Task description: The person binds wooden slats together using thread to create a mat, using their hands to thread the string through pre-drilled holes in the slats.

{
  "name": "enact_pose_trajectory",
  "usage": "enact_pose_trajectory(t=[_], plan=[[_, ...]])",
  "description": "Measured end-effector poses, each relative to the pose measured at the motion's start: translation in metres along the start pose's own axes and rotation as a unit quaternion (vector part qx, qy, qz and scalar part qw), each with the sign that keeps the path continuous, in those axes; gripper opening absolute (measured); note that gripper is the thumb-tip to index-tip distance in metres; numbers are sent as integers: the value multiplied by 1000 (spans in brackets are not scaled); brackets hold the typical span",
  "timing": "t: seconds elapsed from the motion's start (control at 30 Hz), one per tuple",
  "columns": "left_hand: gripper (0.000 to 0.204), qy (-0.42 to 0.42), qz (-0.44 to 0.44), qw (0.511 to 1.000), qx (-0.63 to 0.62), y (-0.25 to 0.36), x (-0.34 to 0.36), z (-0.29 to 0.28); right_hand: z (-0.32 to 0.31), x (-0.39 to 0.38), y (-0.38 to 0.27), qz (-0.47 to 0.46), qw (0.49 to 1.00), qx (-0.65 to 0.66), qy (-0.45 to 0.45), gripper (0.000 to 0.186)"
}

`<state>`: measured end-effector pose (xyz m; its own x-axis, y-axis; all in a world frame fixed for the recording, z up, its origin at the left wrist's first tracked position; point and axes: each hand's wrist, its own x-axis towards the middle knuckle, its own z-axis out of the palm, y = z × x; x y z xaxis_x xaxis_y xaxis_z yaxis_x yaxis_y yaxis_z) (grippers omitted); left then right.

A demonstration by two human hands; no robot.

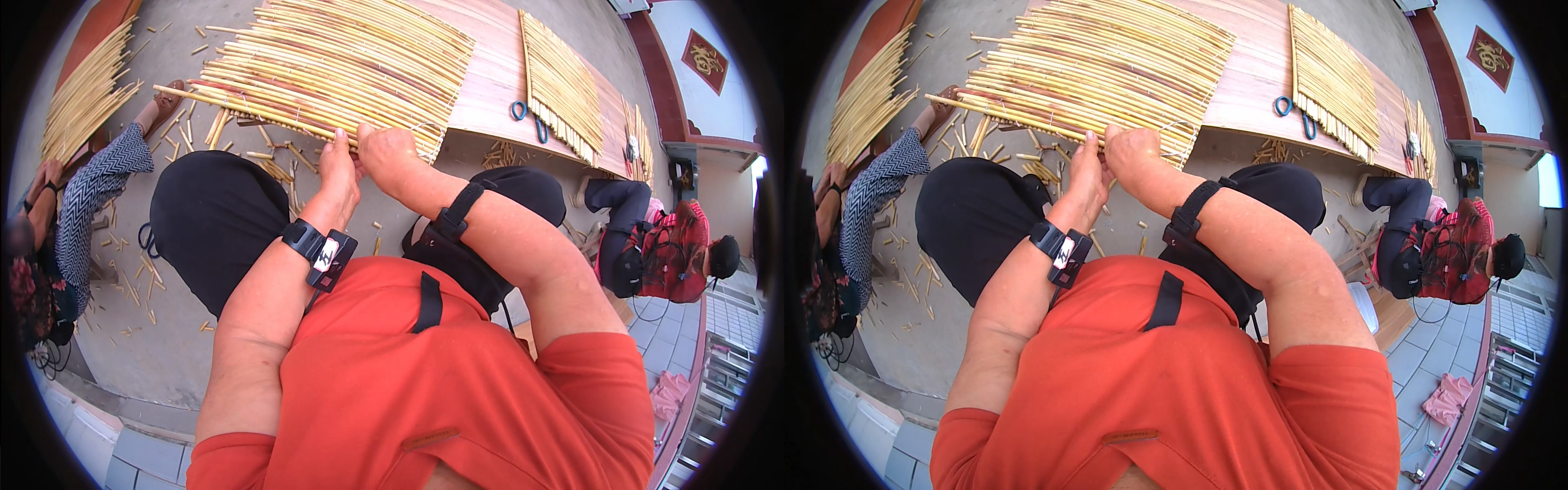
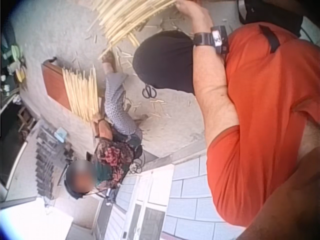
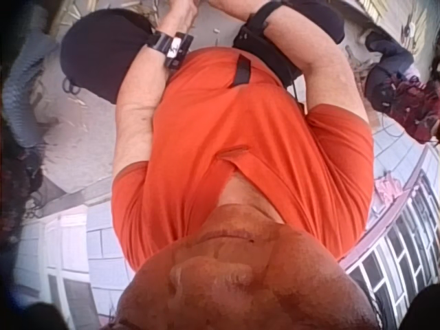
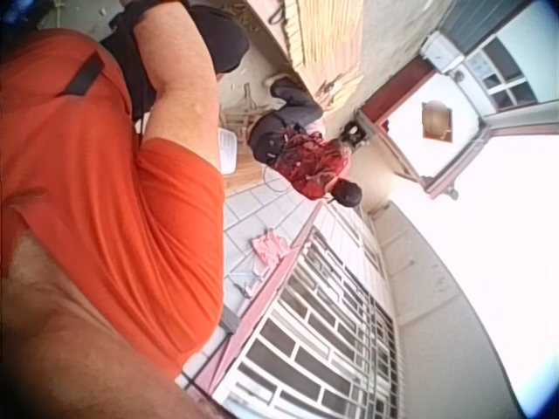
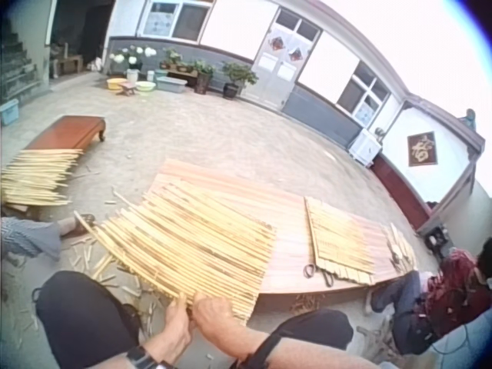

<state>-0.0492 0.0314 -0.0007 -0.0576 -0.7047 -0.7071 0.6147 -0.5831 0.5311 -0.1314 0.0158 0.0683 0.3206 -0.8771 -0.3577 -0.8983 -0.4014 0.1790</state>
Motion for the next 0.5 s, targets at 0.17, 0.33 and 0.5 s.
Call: enact_pose_trajectory(t=[0.17, 0.33, 0.5], plan=[[32, 29, 57, 997, -50, -10, 12, -2, 7, 2, -13, 44, 999, 12, 7, 19], [32, 29, 42, 999, 5, -10, 12, -6, 14, 1, -13, 71, 997, 14, 15, 18], [39, -54, 23, 997, 41, 3, 4, -12, -3, -29, 15, 86, 970, 218, 66, 27]])
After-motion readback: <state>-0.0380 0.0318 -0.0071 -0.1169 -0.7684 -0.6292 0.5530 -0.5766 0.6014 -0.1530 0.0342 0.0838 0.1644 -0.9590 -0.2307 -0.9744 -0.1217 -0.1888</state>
